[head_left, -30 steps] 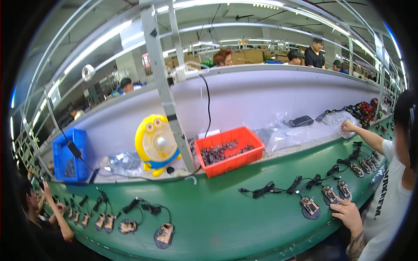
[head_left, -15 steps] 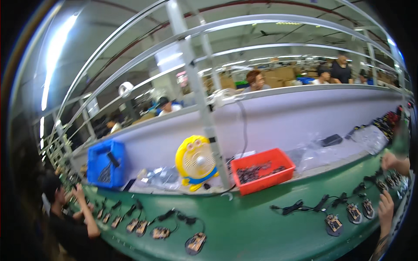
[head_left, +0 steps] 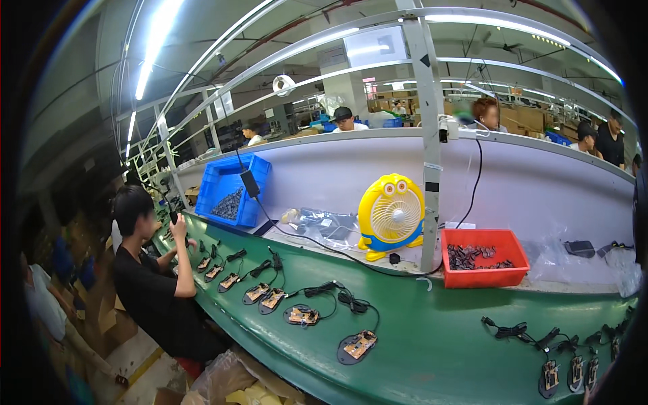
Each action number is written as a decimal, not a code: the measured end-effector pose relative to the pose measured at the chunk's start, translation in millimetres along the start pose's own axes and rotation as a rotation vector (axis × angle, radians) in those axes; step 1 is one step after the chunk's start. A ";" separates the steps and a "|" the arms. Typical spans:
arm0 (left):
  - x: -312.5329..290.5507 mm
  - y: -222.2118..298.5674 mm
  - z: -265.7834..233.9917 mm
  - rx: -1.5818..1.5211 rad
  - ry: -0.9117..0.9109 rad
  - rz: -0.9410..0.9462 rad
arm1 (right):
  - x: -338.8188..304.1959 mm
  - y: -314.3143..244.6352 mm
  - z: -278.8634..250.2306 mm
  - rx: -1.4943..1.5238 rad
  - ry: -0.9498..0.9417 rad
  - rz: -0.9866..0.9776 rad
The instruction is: Assembling internal components and applying adhesive to electronic device bases on an assembly line.
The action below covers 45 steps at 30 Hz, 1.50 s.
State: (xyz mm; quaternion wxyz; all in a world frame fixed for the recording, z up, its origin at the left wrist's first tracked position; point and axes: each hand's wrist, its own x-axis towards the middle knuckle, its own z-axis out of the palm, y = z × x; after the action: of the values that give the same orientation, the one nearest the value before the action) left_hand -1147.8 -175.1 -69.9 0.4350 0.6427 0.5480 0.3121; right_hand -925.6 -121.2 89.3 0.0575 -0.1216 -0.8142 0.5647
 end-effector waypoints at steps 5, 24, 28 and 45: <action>0.5 -3.7 -2.8 -0.011 -0.015 0.013 | 6.3 -10.1 -3.6 0.085 0.097 0.097; -19.9 -18.3 -25.8 0.001 -0.077 -0.008 | 51.2 -58.2 -262.7 -1.324 0.761 -0.207; -29.2 -16.5 -30.3 -0.014 -0.061 -0.064 | 100.6 -42.4 -337.4 -1.238 0.929 -0.269; -53.8 23.6 -89.3 -0.083 -0.229 -0.108 | 47.3 -4.9 -301.5 -0.617 1.142 -0.069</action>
State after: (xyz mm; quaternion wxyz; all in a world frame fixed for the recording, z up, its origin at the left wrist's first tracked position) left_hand -1227.0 -208.7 -6.5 0.5372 0.6251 0.5152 0.2351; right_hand -902.2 162.7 199.0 0.4618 -0.3876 -0.7838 0.1492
